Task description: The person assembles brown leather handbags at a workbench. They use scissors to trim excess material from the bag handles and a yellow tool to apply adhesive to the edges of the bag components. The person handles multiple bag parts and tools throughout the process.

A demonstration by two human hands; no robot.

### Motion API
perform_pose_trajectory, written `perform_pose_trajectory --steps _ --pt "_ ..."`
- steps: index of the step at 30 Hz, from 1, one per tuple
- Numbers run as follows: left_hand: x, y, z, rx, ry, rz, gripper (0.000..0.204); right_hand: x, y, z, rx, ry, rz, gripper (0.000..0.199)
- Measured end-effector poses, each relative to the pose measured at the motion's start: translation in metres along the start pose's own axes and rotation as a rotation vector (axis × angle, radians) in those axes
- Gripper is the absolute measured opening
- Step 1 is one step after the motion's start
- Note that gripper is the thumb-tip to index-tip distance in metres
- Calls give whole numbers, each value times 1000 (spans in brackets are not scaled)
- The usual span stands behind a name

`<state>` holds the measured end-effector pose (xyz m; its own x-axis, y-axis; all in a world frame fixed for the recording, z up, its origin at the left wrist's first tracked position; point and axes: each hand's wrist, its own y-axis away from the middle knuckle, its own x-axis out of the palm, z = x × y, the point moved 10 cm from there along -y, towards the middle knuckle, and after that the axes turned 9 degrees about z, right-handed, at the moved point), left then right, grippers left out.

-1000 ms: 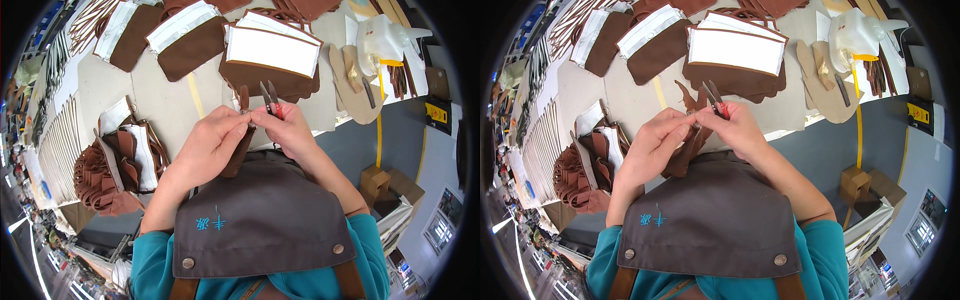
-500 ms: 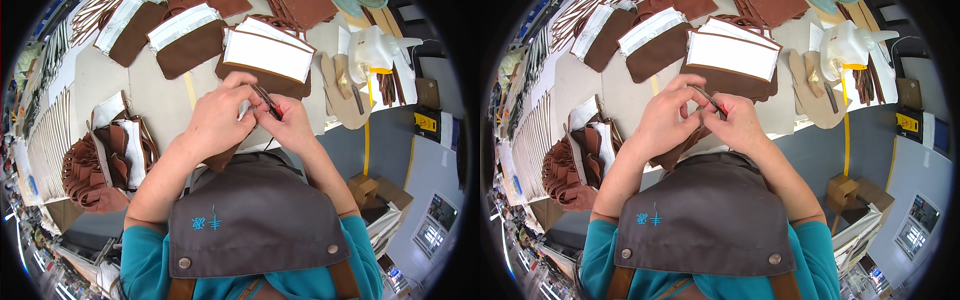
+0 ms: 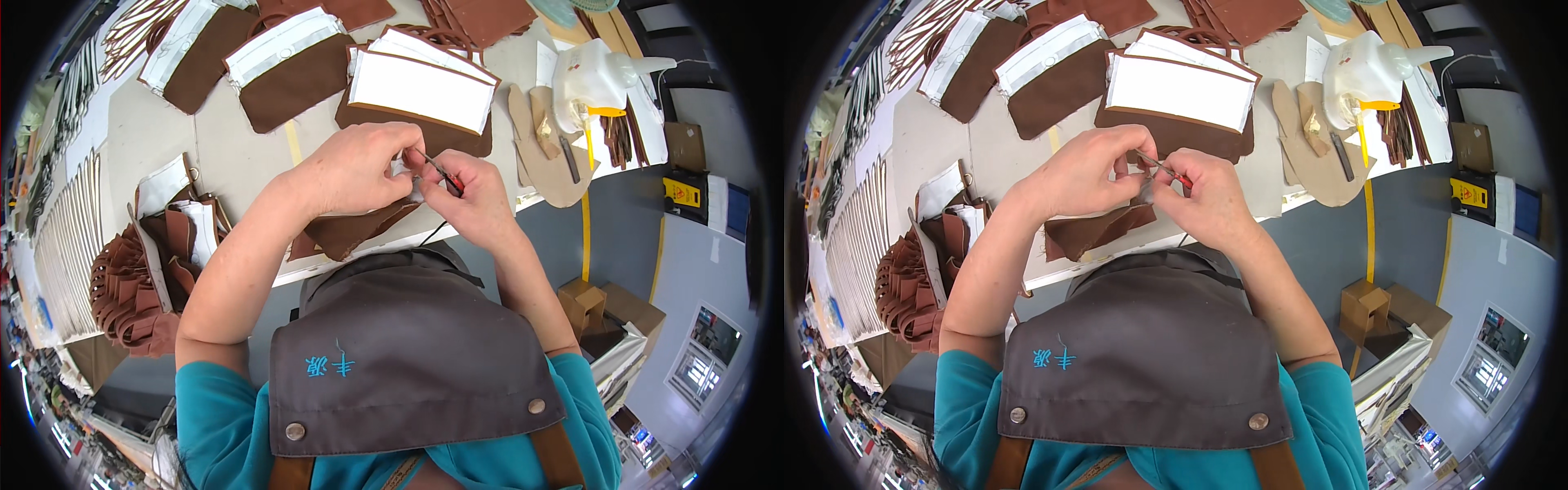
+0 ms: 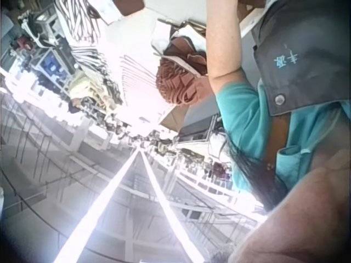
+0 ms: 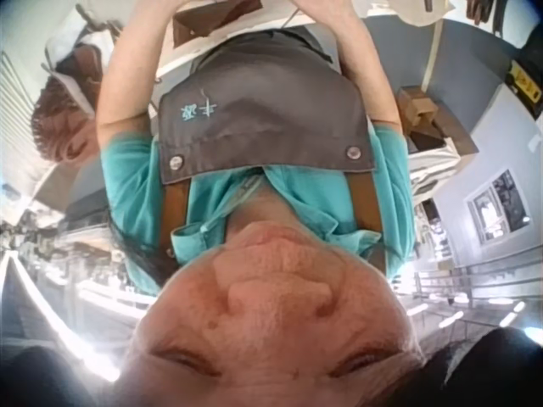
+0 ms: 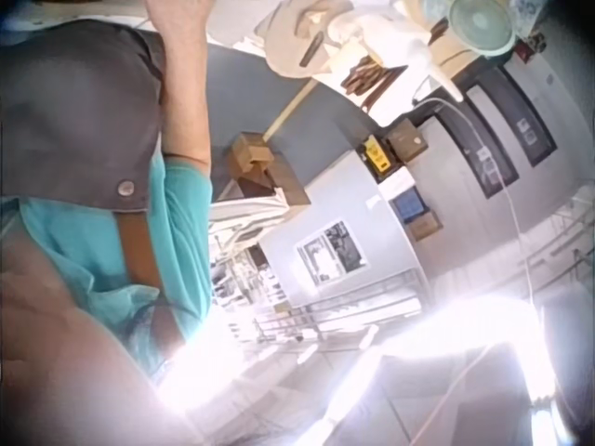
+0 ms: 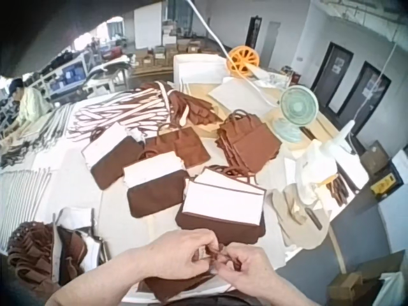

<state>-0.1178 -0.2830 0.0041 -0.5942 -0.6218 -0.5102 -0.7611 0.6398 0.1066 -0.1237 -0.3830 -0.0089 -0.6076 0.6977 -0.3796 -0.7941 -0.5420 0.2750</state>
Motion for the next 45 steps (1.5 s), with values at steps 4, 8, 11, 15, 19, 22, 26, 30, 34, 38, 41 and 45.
perform_pose_trajectory --steps 4,8,11,15,19,22,26,30,34,38,41,45 --pt "0 -1 5 -128 -4 32 13 -3 -1 4 -48 2 -8 9" --pt "-9 10 -14 -142 -73 -48 9 -2 2 16 -139 -54 12 9" --pt "-13 12 -16 -122 -51 -136 7 -14 1 19 -159 59 -83 9" --pt "-13 0 -4 -130 46 -161 6 -18 1 -16 68 4 -84 10" --pt "-12 -7 -5 -163 39 -141 6 -18 5 -26 130 -149 -85 13" --pt "-8 -9 -2 -196 58 -134 5 -15 3 -23 83 -193 -150 23" --pt "-5 -13 1 -171 84 -137 4 -12 -7 -36 111 -214 -150 31" --pt "-7 -11 4 -204 52 -120 4 -11 -8 -35 150 -152 -99 29" --pt "-3 -11 -1 -159 27 -119 4 -17 -11 -24 91 -17 -86 26" --pt "-3 -10 0 -159 42 -130 5 -8 -14 -30 71 -112 -57 25" --pt "0 -14 -3 -144 25 -125 4 -12 -17 -25 81 94 -49 24" --pt "7 -19 -7 -120 -28 -159 3 -10 -18 -35 102 61 -118 22"
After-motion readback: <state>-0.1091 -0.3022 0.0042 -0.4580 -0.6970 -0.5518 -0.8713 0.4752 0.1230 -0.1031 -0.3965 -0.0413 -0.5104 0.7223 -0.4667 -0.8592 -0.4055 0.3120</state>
